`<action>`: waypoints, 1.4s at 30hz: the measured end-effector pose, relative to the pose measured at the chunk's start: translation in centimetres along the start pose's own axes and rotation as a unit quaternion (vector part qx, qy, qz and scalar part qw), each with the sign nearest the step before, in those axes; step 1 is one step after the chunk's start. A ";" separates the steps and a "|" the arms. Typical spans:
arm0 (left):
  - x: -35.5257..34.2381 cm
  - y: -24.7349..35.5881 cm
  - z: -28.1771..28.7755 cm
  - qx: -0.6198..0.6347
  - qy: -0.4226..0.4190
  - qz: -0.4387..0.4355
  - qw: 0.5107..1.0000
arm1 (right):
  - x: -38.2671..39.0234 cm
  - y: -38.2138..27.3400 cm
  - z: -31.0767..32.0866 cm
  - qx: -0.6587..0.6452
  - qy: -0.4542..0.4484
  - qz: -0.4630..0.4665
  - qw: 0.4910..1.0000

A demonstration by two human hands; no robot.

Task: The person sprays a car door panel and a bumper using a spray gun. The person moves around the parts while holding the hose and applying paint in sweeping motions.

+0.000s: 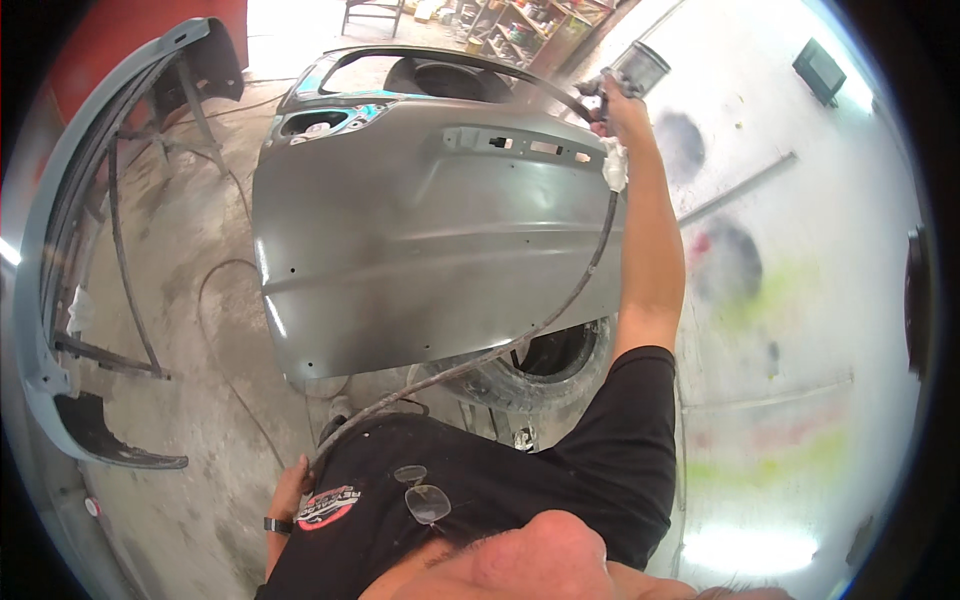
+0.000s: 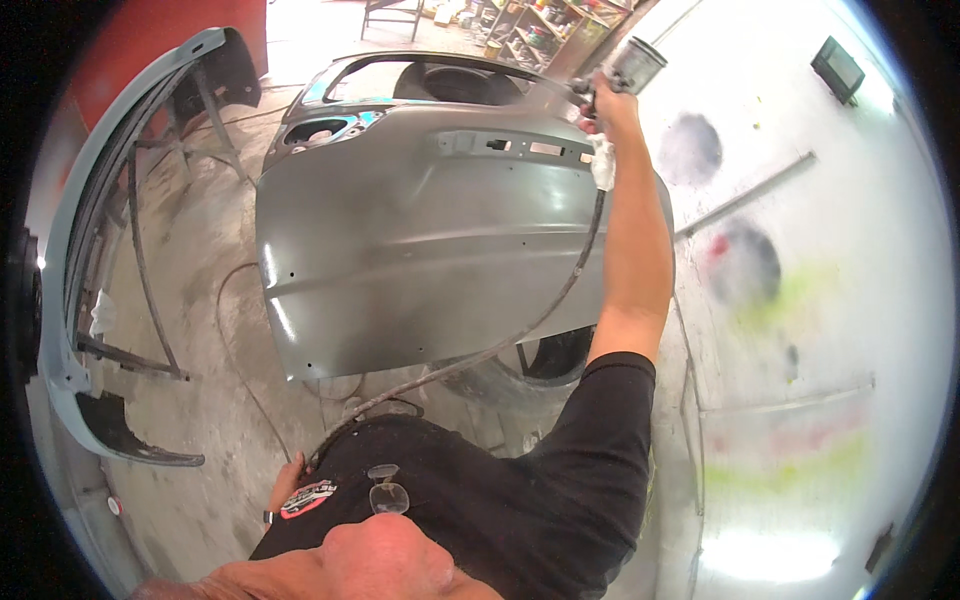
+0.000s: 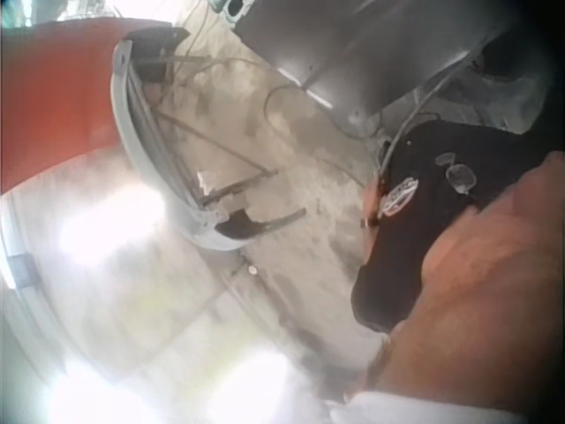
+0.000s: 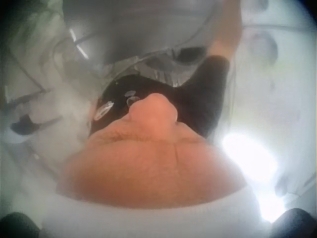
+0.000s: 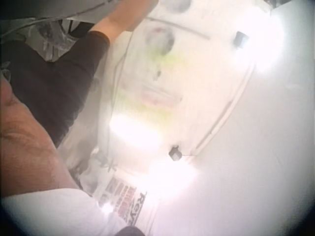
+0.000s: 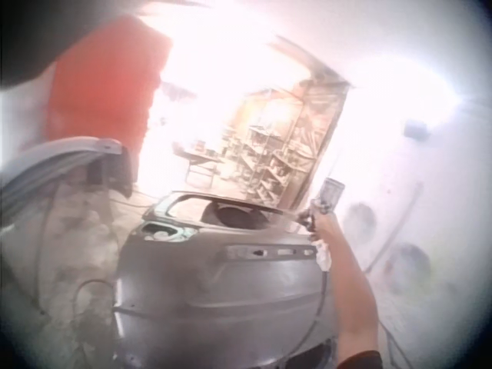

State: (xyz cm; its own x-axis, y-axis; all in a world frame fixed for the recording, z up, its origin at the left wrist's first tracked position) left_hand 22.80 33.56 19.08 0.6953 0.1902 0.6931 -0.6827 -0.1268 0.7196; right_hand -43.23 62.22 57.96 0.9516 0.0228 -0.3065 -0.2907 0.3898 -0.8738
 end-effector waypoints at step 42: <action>-2.6 -3.1 -1.2 0.092 -0.035 0.095 0.991 | 19.2 3.2 0.0 0.006 -0.182 -0.052 0.982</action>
State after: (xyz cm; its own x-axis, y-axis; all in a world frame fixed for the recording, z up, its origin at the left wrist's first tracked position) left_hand 22.82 34.60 14.98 0.5760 0.0785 0.8137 -0.7552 -0.3300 0.5664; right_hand -25.93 63.91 49.27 0.9494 0.3085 -0.0582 -0.1901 0.4175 -0.8886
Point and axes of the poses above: each hand's wrist, its own x-axis away from the middle knuckle, its own z-axis out of the back of the hand, y = z × x, the point moved 1 cm from there along -x, towards the middle knuckle, and after that the axes turned 7 degrees about z, right-handed, at the moved point
